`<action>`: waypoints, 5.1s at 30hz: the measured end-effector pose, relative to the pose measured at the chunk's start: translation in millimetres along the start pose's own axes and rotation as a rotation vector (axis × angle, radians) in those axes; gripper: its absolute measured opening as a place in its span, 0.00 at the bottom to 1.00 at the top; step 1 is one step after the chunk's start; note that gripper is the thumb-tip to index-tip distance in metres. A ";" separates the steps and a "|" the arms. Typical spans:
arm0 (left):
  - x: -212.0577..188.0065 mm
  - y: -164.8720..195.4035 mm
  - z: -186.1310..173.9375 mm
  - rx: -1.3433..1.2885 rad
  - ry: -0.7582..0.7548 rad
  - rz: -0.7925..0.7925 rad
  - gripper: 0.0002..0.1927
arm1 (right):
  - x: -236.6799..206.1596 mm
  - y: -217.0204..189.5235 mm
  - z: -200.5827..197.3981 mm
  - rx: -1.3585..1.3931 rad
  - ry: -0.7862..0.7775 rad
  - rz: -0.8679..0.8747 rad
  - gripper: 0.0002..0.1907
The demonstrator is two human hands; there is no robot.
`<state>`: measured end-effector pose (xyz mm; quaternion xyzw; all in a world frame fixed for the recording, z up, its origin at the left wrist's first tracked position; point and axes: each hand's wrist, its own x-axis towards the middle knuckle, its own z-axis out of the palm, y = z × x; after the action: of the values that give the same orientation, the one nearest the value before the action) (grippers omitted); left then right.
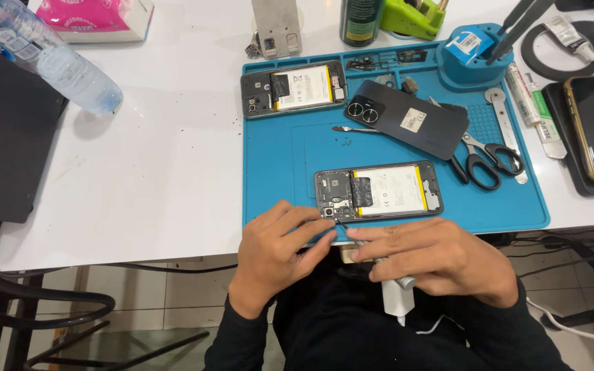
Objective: The person works on a disassembled smartphone on a blue repair mat, using a screwdriver on its internals and pressing components into place. They then hold the reassembled phone and brush dust off its screen and back cover with a brush.
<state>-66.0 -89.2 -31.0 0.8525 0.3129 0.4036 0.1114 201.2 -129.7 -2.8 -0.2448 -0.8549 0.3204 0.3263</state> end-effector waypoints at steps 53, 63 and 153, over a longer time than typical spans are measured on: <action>-1.8 -1.8 2.1 -0.105 0.100 -0.106 0.08 | 80.0 -0.1 10.1 -0.399 0.207 -0.054 0.18; -2.4 -3.0 3.8 -0.093 0.113 -0.108 0.08 | 80.9 1.6 9.2 -0.372 0.223 -0.042 0.16; -3.2 -3.2 7.7 -0.072 0.145 -0.107 0.10 | 79.7 17.4 18.2 -0.535 0.292 0.108 0.18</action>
<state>-63.2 -88.2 -39.4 0.7984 0.3508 0.4688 0.1404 138.6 -74.9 6.3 -0.4104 -0.8388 0.0626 0.3521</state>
